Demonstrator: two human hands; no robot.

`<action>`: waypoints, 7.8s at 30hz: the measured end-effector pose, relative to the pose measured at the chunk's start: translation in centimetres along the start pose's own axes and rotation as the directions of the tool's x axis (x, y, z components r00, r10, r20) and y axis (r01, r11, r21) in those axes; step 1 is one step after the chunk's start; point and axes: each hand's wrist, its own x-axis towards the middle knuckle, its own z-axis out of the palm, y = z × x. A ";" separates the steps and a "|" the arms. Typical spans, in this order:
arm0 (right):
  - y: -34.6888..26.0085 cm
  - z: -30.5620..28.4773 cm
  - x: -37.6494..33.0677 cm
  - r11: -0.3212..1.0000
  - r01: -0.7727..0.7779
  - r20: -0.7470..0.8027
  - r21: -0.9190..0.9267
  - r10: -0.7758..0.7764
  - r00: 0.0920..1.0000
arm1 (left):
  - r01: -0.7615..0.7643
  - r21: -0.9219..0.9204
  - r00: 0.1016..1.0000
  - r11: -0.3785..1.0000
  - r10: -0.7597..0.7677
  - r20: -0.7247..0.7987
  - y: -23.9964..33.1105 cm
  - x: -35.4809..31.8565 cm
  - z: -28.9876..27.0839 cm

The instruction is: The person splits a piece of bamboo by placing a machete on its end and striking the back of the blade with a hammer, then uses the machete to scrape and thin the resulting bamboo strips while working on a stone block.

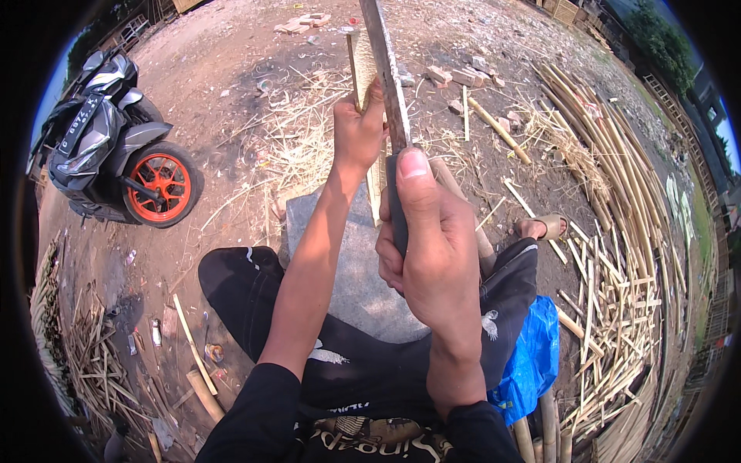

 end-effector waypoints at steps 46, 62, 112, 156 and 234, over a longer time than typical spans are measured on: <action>0.1 2.8 1.4 0.998 -0.008 0.093 0.058 0.002 0.996 | -0.026 -0.142 0.981 0.990 0.052 0.185 -1.4 1.5 -1.7; 2.8 5.9 3.8 0.990 0.128 0.089 -0.064 -0.123 0.988 | 0.247 0.616 0.956 0.748 -0.292 -0.030 17.3 -6.7 -4.3; 6.0 -0.4 2.3 0.435 0.797 -0.221 -0.418 -0.900 0.376 | 0.252 0.701 0.963 0.667 -0.105 -0.247 16.7 -9.7 -2.4; 21.8 -17.6 -1.4 -0.072 -0.105 -0.120 -0.992 0.269 0.956 | 0.229 0.910 0.971 0.347 -0.147 -0.189 19.1 -8.0 -1.8; -11.9 -9.4 2.0 0.112 0.465 0.387 -0.878 -0.402 0.830 | -0.230 0.973 0.970 0.014 -0.076 0.230 20.4 -4.9 -1.5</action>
